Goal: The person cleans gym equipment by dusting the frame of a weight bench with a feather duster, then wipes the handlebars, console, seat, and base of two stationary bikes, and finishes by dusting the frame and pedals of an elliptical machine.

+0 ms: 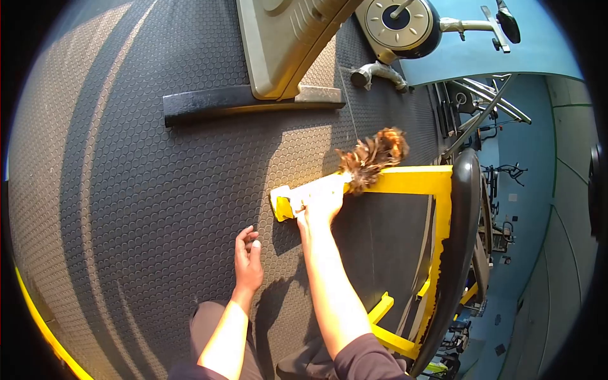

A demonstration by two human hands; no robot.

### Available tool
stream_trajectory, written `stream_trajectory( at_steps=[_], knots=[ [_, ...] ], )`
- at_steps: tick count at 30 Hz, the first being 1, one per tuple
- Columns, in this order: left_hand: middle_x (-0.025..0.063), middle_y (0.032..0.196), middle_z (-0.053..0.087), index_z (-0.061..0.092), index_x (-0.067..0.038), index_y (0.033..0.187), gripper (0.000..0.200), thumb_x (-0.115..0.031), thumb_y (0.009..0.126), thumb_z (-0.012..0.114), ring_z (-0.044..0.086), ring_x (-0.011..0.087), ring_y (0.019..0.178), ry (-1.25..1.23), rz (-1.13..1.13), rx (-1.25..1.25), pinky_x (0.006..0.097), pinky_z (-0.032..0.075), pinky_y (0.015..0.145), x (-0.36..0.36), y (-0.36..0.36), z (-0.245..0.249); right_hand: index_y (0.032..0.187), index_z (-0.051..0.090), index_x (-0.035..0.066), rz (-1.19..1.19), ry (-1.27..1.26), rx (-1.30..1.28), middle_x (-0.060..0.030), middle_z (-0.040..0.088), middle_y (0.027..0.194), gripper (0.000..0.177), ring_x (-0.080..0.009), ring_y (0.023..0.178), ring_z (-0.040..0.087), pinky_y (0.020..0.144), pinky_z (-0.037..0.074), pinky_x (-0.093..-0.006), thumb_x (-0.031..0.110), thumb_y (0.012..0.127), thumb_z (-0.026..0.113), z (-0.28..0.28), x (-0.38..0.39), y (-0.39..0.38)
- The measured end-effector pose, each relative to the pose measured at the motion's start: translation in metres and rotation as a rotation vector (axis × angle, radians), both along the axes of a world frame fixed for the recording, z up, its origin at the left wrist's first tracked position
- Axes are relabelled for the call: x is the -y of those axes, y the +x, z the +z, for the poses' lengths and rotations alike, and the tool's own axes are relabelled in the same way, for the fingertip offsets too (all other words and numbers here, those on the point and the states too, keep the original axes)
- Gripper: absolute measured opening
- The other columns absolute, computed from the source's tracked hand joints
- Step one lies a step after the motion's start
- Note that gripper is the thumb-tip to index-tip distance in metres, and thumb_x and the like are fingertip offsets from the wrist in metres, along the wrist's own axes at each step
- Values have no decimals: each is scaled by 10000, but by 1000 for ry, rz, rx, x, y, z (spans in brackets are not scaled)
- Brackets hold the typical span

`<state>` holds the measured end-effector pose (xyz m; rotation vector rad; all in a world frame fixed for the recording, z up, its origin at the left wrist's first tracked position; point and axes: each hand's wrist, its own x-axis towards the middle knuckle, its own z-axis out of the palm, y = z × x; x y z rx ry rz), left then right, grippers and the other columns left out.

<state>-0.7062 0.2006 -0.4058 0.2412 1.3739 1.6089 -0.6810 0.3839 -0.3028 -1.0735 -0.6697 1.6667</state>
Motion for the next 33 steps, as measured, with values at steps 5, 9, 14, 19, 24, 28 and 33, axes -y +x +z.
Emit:
stream_trajectory(
  at_steps=[5,9,14,19,24,28,33],
  knots=[
    [102,1261,547,438,-77,1432,451,-186,1000,506,521,154,1025,-75,-18,37,315,441,904,-3,0,-9,889,438,122,-316,-263,363,-19,377,627,138,-139,459,403,423,379,-268,158,1022,437,-4,-108,50],
    [109,1253,554,437,-69,1428,453,-176,995,514,529,161,1040,-45,-32,-16,322,442,903,-5,3,-14,736,392,102,-577,-408,285,-42,386,582,219,-158,465,404,448,392,-293,111,939,474,-78,-213,132],
    [112,1232,566,440,-64,1425,456,-169,989,522,530,166,1025,-91,-52,-15,327,443,906,-9,6,-16,710,398,172,-213,-345,470,3,391,578,510,-164,435,362,439,343,-353,563,1036,373,-35,-73,44],
    [145,1286,526,392,-58,1460,485,-144,995,500,523,180,997,-67,-121,-109,334,444,916,-4,12,-33,1588,205,333,-7,-399,557,23,401,684,568,-66,413,335,306,359,-243,134,1076,351,-21,105,32],
    [222,1460,286,129,-94,1579,648,-162,1030,467,513,211,994,-69,-166,-331,352,447,942,1,21,-38,1584,273,238,140,-525,342,29,441,909,552,-46,572,374,427,352,-174,105,1070,424,60,231,54],
    [218,1476,271,101,-101,1583,662,-207,1042,468,498,284,1152,-100,-235,-315,392,439,1016,4,19,-23,1556,352,211,342,-676,286,42,454,945,538,-37,615,369,463,325,-162,108,1047,493,117,259,110],
    [259,1456,293,152,-85,1569,720,-171,983,561,382,393,1338,119,-327,-896,437,376,1105,30,22,-33,1482,451,150,758,-75,773,-24,580,983,499,-143,717,535,624,466,-300,130,990,532,160,296,255]
  ],
)
